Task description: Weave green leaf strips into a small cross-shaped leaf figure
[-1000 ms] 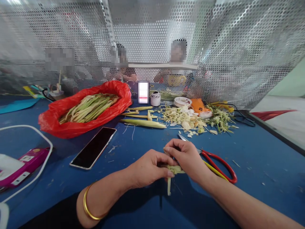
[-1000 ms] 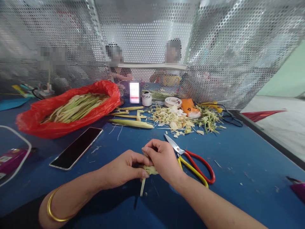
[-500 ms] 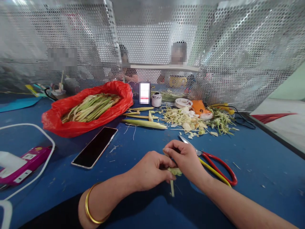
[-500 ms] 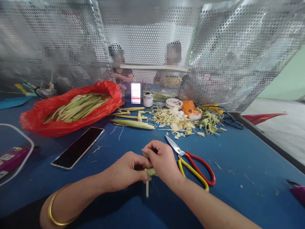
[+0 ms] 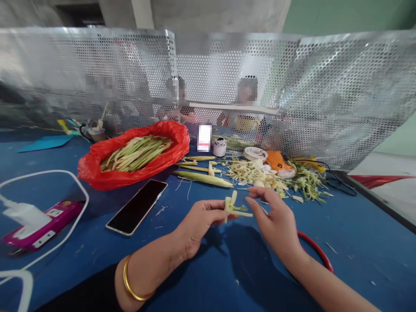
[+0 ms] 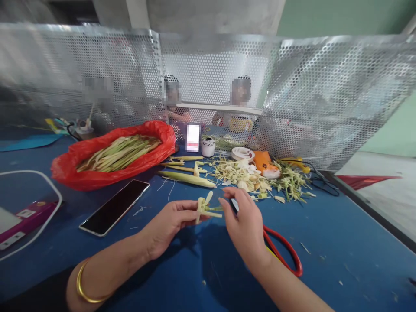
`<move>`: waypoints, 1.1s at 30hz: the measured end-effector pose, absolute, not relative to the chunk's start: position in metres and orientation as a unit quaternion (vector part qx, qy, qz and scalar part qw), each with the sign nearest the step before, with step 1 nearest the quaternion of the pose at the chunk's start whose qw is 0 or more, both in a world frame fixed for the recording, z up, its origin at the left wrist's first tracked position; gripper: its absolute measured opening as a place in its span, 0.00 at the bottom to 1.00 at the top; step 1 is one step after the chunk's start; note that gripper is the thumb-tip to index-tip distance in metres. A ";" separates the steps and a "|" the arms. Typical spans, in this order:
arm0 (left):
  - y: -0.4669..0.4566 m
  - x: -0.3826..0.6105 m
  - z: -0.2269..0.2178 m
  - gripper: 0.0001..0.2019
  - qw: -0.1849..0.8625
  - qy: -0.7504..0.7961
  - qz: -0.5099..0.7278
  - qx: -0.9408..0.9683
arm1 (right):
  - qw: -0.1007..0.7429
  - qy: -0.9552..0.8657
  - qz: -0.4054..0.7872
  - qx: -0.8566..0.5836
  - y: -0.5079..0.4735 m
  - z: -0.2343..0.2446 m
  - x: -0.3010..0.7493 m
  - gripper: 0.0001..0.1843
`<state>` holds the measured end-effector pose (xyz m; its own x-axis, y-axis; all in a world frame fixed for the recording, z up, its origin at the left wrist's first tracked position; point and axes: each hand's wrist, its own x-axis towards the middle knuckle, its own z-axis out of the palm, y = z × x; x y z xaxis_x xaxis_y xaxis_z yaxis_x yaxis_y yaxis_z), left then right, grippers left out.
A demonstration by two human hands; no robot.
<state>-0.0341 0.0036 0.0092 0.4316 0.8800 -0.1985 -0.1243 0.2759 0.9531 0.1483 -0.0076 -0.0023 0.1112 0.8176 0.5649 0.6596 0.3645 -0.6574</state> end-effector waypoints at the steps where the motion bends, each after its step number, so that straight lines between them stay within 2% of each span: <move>1: 0.004 -0.034 0.009 0.14 0.698 0.382 0.374 0.476 | 0.498 -0.680 0.025 -0.537 -0.012 -0.001 0.146 0.06; 3: 0.003 -0.033 0.011 0.15 0.698 0.366 0.401 0.466 | 0.467 -0.735 -0.012 -0.491 -0.021 0.002 0.139 0.09; 5: 0.002 -0.032 0.014 0.13 0.691 0.363 0.421 0.462 | 0.395 -0.777 0.033 -0.489 -0.028 0.003 0.131 0.10; 10: -0.003 -0.028 0.017 0.10 0.683 0.355 0.434 0.469 | 0.350 -0.776 0.010 -0.524 -0.029 -0.004 0.122 0.07; 15: -0.006 -0.023 0.012 0.09 0.686 0.349 0.440 0.463 | 0.353 -0.763 0.013 -0.542 -0.024 -0.012 0.122 0.08; 33: 0.002 -0.028 0.006 0.14 0.635 0.426 0.461 0.450 | 0.408 -0.751 0.163 -0.493 -0.031 -0.011 0.115 0.09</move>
